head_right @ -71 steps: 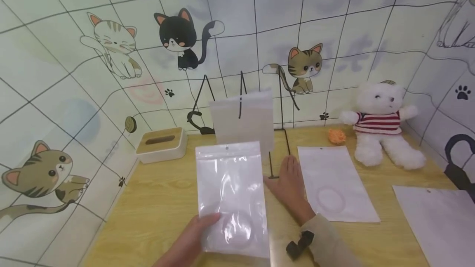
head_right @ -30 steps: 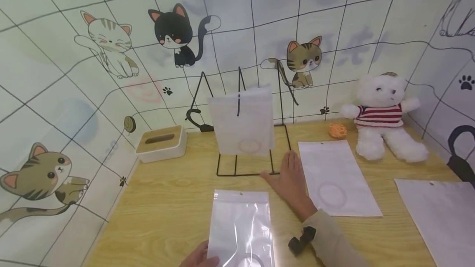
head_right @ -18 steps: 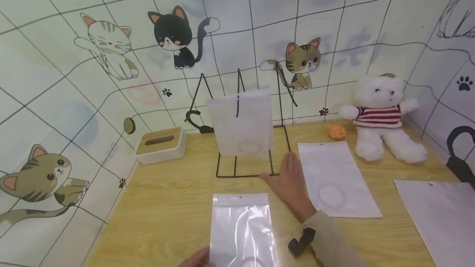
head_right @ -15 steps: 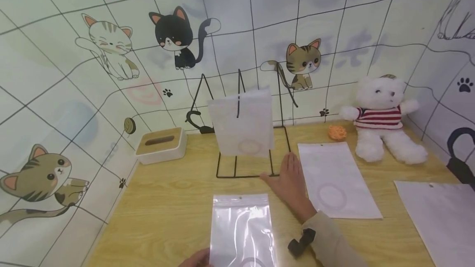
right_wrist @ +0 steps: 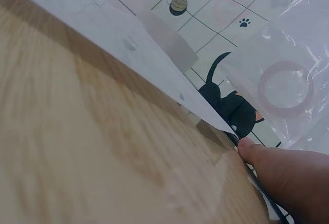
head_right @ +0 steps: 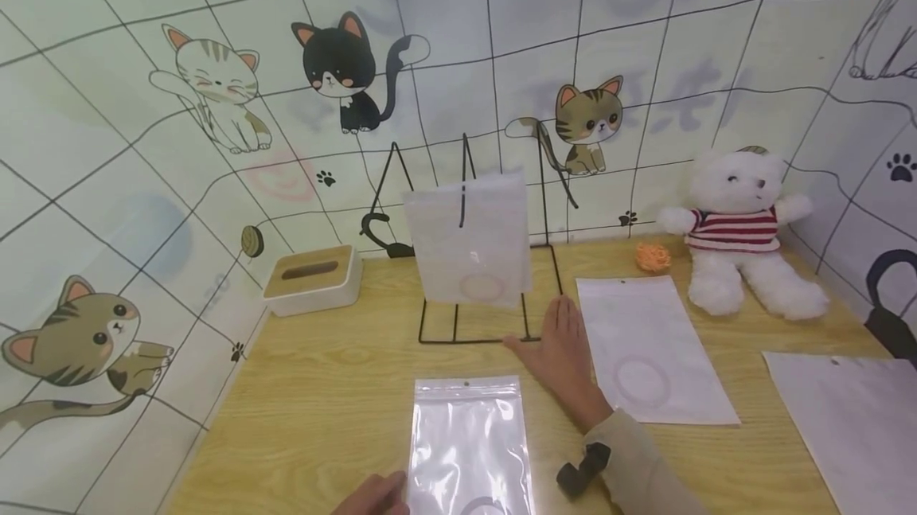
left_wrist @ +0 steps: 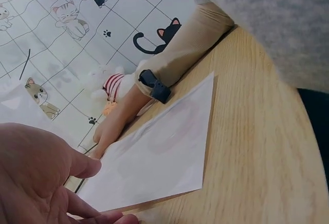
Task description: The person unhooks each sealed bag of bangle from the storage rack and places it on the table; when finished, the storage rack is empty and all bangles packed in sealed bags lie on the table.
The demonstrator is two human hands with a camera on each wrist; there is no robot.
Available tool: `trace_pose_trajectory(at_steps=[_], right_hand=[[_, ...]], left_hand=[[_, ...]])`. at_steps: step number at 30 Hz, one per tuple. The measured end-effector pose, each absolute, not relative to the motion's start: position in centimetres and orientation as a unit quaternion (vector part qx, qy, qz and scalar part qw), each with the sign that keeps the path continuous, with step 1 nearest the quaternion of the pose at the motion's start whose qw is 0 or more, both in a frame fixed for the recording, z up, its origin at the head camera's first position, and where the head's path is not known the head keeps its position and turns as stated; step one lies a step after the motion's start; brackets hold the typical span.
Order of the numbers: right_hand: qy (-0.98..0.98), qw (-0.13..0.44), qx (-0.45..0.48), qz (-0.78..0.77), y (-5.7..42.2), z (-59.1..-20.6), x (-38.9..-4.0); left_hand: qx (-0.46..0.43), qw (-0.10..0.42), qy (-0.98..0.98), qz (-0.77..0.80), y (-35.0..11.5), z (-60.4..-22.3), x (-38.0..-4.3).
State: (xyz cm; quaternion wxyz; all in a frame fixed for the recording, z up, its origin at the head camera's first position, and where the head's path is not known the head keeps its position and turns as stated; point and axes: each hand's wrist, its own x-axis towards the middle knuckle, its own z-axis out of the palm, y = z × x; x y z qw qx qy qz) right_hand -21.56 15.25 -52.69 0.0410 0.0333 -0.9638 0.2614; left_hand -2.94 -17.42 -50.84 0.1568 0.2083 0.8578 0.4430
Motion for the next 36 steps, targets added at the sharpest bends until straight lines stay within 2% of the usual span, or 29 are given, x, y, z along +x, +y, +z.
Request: trace_pose_trajectory(at_steps=[1, 4, 10, 14, 17, 27, 36], right_hand=[[-0.963, 0.041, 0.033, 0.264, 15.3, -52.7, -21.6], [-0.962, 0.042, 0.033, 0.268, 15.2, -52.9, -21.5], [-0.959, 0.044, 0.033, 0.277, 15.2, -53.0, -21.4], [-0.959, 0.042, 0.032, 0.279, 15.2, -52.9, -21.3], [-0.959, 0.044, 0.032, 0.279, 15.2, -52.8, -21.4], [-0.959, 0.045, 0.032, 0.278, 15.2, -53.1, -21.5], [-0.959, 0.043, 0.030, 0.277, 15.2, -52.8, -21.5]], left_hand=[[0.178, 0.177, 0.859, 0.446, -17.4, -50.4, -2.8], [0.161, 0.194, 0.856, 0.452, -17.4, -49.4, -2.7], [0.093, 0.282, 0.814, 0.499, -18.7, -46.7, -3.8], [0.062, 0.283, 0.812, 0.507, -19.4, -45.2, -5.4], [0.045, 0.255, 0.808, 0.530, -19.4, -44.8, -6.8], [0.028, 0.087, 0.812, 0.576, -17.9, -45.6, -11.5], [0.054, 0.028, 0.732, 0.678, -17.9, -46.2, -15.8]])
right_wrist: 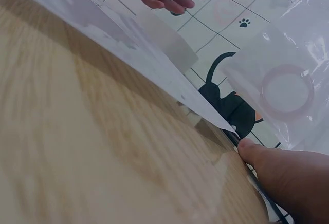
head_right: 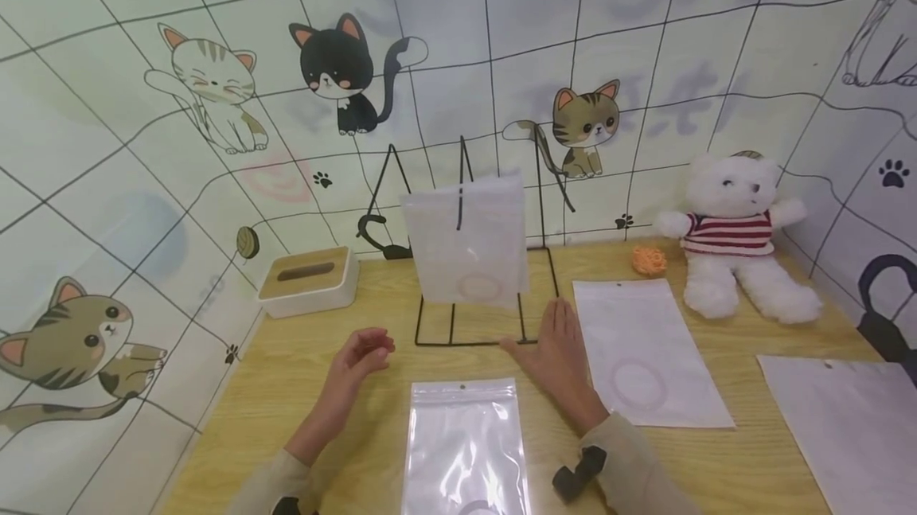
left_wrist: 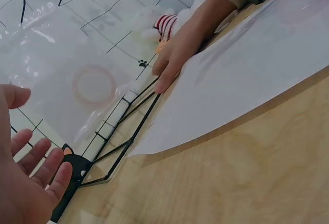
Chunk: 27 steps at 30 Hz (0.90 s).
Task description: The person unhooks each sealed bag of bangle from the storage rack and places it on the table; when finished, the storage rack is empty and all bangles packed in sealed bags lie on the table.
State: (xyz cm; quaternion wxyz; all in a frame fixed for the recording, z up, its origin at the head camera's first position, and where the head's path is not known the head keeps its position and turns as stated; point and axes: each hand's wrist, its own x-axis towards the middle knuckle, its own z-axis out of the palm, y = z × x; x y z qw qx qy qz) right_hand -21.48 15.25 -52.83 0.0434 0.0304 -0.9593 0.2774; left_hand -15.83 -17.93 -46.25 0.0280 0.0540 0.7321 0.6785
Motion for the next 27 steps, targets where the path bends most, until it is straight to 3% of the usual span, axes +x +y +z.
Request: trace_pose_trajectory(at_steps=[10, 20, 27], right_hand=[[-0.958, 0.052, 0.032, 0.279, 15.1, -53.0, -21.5], [-0.960, 0.061, 0.037, 0.270, 15.2, -52.9, -21.6], [-0.960, 0.063, 0.039, 0.269, 15.2, -53.0, -21.5]], left_hand=[[0.140, -0.021, 0.710, 0.690, -16.4, -46.3, -19.3], [0.118, -0.076, 0.782, 0.608, -14.5, -47.5, -22.4], [0.136, -0.080, 0.779, 0.606, -13.4, -47.9, -23.7]])
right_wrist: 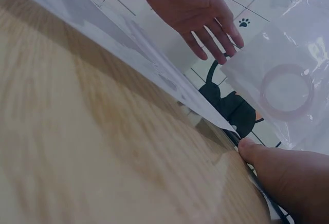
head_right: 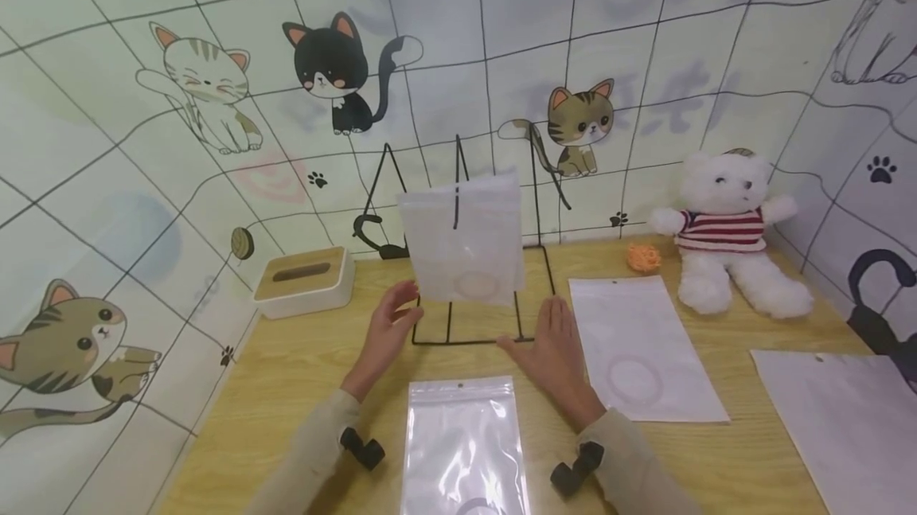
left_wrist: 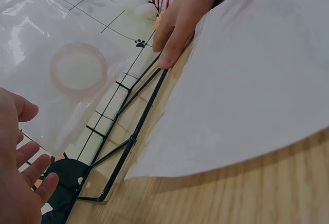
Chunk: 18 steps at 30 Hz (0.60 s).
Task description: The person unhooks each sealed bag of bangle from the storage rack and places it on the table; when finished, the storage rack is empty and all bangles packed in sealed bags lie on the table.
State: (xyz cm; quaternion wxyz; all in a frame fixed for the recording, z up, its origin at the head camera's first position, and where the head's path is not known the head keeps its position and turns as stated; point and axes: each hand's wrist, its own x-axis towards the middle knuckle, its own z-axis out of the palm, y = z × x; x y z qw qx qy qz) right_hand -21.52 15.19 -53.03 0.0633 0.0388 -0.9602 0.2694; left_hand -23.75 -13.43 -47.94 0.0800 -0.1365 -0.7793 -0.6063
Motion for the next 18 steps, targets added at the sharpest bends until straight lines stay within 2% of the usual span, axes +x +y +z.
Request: trace_pose_trajectory(at_steps=[9, 18], right_hand=[[-0.961, 0.065, 0.044, 0.265, 15.2, -52.7, -21.4], [-0.957, 0.064, 0.039, 0.280, 15.2, -52.7, -21.3]], left_hand=[[-0.120, 0.078, -0.793, -0.593, -12.2, -46.6, -23.7], [-0.123, 0.016, -0.746, -0.654, -10.9, -44.3, -22.2]])
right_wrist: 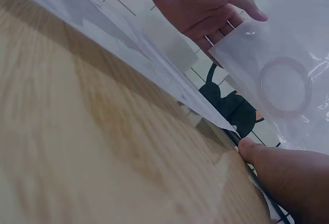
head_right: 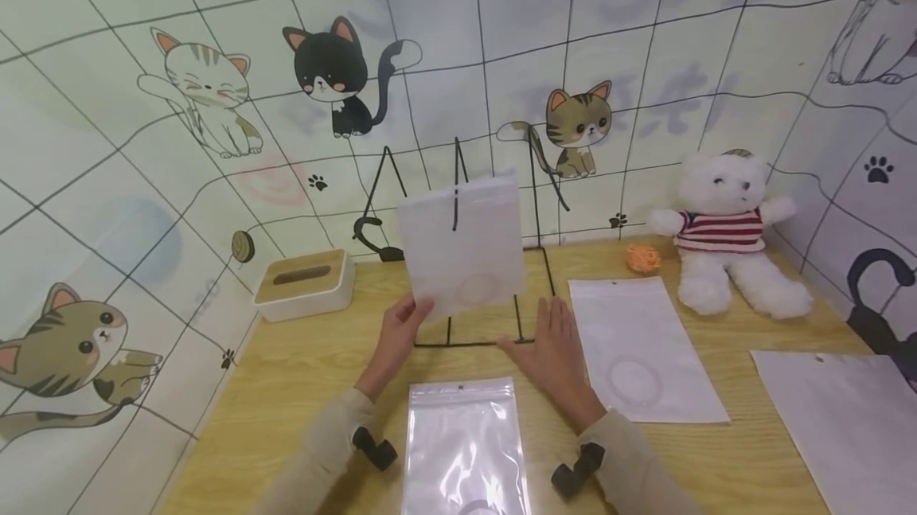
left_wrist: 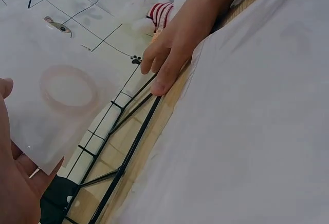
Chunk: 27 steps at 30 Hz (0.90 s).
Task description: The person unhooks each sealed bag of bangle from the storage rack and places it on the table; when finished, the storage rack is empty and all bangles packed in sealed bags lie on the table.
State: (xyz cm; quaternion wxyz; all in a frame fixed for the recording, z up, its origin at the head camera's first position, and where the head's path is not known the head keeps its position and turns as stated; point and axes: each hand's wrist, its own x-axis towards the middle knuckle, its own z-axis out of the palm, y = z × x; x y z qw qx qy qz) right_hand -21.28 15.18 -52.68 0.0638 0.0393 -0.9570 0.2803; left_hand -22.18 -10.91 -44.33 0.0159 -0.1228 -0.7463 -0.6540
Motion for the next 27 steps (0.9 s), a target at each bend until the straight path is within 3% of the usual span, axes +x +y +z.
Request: trace_pose_trajectory(at_steps=[12, 21, 27], right_hand=[[-0.956, 0.067, 0.042, 0.281, 15.1, -52.9, -21.4], [-0.956, 0.068, 0.041, 0.281, 15.2, -52.8, -21.4], [-0.957, 0.069, 0.042, 0.278, 15.1, -52.8, -21.3]], left_hand=[[-0.149, -0.008, -0.706, -0.692, -9.4, -48.4, -24.5], [-0.144, -0.069, -0.741, -0.652, -8.6, -48.4, -24.9], [-0.113, -0.062, -0.745, -0.655, -8.0, -48.7, -25.0]])
